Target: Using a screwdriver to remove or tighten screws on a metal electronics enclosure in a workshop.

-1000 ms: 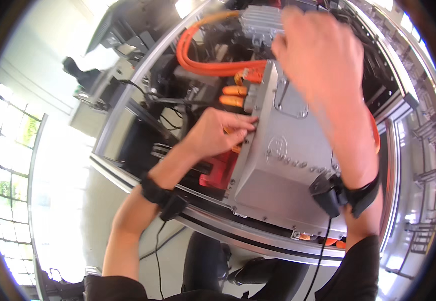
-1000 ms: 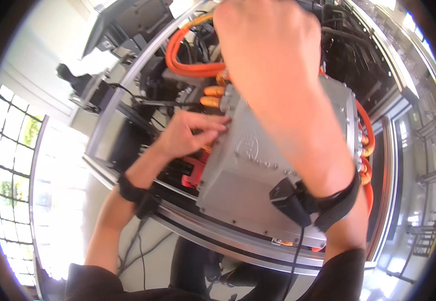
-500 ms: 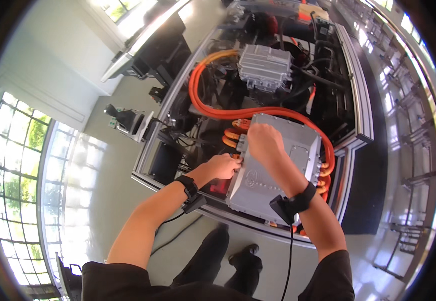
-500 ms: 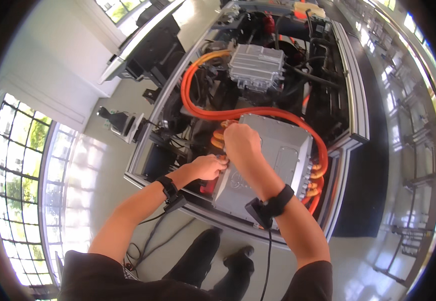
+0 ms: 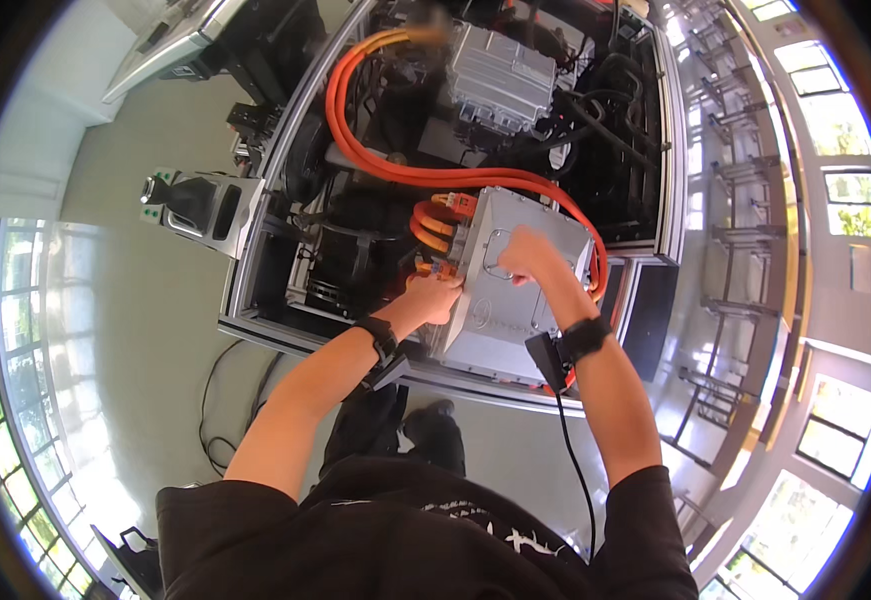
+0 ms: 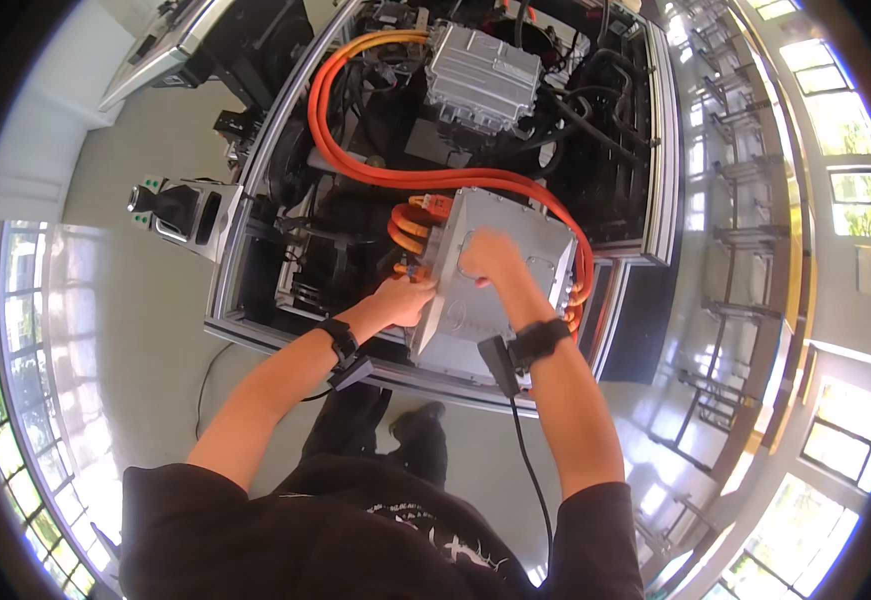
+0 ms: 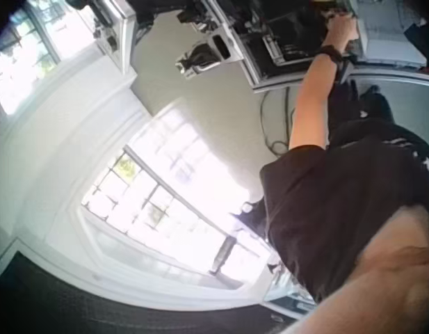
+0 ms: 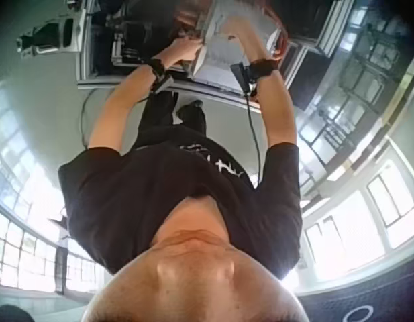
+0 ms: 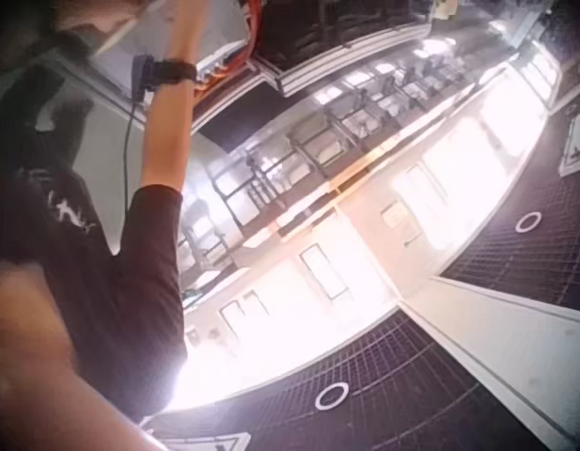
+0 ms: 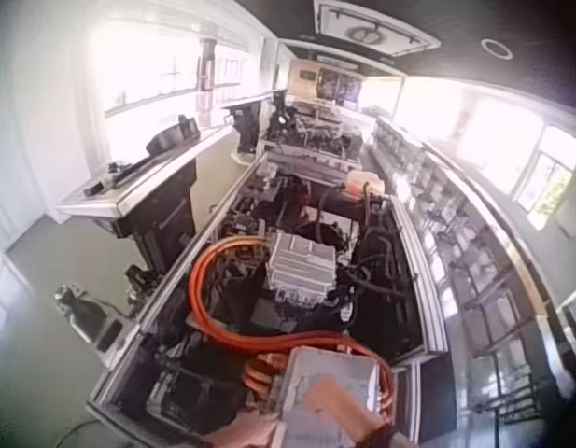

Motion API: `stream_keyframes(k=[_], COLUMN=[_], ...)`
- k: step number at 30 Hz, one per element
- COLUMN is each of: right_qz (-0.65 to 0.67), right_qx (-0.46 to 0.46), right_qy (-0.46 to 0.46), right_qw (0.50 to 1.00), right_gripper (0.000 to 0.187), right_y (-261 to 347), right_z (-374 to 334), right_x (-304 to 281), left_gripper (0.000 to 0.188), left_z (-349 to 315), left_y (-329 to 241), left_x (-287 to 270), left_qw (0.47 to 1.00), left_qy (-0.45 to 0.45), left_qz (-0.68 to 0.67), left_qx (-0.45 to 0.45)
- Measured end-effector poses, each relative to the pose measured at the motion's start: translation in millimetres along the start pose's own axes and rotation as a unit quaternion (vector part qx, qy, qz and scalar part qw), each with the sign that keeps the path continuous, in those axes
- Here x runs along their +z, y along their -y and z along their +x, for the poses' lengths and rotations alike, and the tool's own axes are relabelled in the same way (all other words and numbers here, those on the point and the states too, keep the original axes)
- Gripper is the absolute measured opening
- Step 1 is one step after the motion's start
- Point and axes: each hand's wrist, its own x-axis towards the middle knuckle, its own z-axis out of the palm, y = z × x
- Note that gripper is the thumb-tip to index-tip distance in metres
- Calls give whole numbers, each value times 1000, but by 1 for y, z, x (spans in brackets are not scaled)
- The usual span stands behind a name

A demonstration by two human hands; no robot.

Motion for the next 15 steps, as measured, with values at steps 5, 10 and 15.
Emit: stream_keyframes(k=[5, 10, 15], right_qz=[-59, -153, -183], right_qx=[48, 38, 36], right_qy=[4, -69, -49], right_qw=[997, 985, 981], right_gripper=[25, 32, 34], right_y=[18, 13, 10], right_z=[7, -7, -7], right_x=[2, 17, 21], left_gripper=[62, 76, 77], left_z=[0, -5, -8], left_y=[4, 8, 13], left_x=[2, 3, 6], left_qw=[1000, 1000, 1000], left_qy=[2, 23, 14], left_qz=[-17, -11, 2], left_qx=[0, 2, 20])
